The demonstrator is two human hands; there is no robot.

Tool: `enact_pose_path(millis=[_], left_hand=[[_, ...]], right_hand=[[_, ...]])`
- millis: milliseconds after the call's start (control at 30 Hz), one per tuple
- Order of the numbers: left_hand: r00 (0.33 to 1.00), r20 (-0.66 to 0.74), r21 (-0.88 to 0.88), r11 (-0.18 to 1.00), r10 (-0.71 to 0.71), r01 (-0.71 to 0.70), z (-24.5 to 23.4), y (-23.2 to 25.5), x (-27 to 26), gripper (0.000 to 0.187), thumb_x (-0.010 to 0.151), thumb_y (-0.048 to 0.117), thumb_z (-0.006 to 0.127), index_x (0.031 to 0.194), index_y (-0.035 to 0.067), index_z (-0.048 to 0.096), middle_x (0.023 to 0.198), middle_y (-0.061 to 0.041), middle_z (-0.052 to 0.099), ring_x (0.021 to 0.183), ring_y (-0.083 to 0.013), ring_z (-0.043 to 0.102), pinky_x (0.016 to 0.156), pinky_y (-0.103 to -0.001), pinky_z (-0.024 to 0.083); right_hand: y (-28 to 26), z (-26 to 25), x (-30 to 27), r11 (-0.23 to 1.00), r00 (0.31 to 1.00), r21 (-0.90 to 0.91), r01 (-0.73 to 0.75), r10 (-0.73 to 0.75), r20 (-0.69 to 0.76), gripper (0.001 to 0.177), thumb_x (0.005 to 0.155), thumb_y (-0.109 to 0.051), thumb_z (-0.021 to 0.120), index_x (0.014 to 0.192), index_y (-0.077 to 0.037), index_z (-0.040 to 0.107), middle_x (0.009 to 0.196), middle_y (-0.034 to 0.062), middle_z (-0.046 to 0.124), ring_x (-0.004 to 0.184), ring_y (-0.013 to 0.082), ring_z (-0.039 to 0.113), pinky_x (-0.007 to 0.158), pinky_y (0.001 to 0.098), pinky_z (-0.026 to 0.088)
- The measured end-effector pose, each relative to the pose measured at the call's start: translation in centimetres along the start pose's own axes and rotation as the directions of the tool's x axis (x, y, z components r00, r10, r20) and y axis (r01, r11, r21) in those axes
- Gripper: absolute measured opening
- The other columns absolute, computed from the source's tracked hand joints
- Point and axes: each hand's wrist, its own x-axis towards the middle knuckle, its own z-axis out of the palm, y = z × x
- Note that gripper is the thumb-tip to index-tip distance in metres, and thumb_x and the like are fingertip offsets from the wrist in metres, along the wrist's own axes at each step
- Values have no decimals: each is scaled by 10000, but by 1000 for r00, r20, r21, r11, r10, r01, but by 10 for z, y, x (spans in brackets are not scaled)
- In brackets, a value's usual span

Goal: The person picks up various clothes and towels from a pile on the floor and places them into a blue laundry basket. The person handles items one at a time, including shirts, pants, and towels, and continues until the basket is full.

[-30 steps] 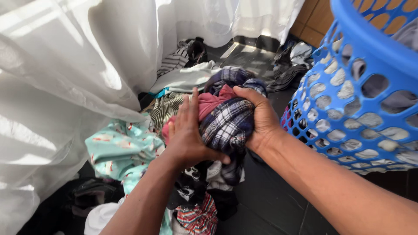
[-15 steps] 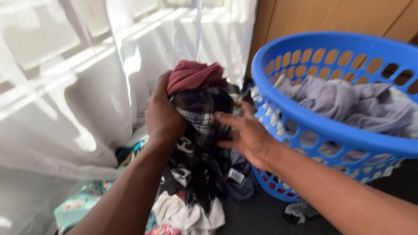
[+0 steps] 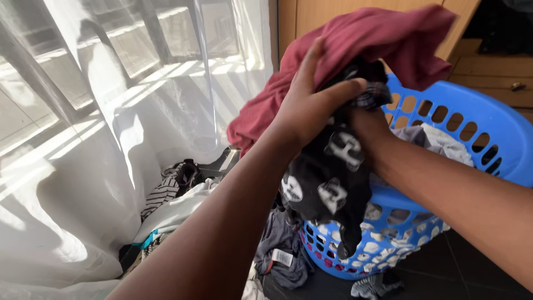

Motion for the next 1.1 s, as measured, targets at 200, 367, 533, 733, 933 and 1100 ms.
enact_pose_path(millis=[200,367,533,733,933,1100], left_hand=[[993,30,723,688,-113,57,-16,8,-34,1144,714,777,756,1622,270,278,1712,-149,188,1595,-394,61,1223,-650,79],[922,-118,802,512,-369,307,-38,-4,-51,1331,590,851,746,1635,341,98,1712,-180,-31,1541,-482,-132,1125,-787,20],[729,-235,628,471,-643,619,-37,-24,-56,1462,594,699,852,1656,306,-72,1683,-255,35,1508,-492,142,1125,-622,329],[717,-225,660,437,-660,610,5,-57,-42,922,723,458,755,1540,283,366,1373,-241,606,1310,-393,571,1071,-428,468],[711,-169,815,308,-682,490,-4,-42,-37,651,807,357,647,1428,238,489,1243,-183,702,1203,-368,660,1016,-457,500],[757,-174,895,219,-630,389,-16,-23,-17,1040,703,517,848,1500,109,318,1255,-167,668,1167,-332,665,967,-405,526]], right_hand=[[-4,-42,41,935,979,297,-192,205,-13,284,1013,-198,479,1201,-59,640,1161,135,725,964,249,754,861,422,604],[-9,-73,53,952,965,218,-215,242,-106,345,978,-279,526,1268,-97,564,1271,135,654,1095,275,676,941,503,523],[-47,-120,38,937,890,-144,-317,242,-387,461,943,-360,573,1335,-134,487,1381,134,584,1227,300,599,1021,584,443],[-47,-129,-3,415,965,-884,215,-228,127,1025,803,-501,753,1629,-243,203,1672,224,181,1527,390,247,1177,583,296],[2,-90,-9,-83,891,-929,360,326,316,1230,562,-496,954,1589,-475,277,1688,106,103,1485,352,314,1151,441,404],[-4,-90,-8,-154,960,-954,258,155,235,761,652,-389,827,1363,-297,571,1085,193,731,1041,396,710,950,466,554]])
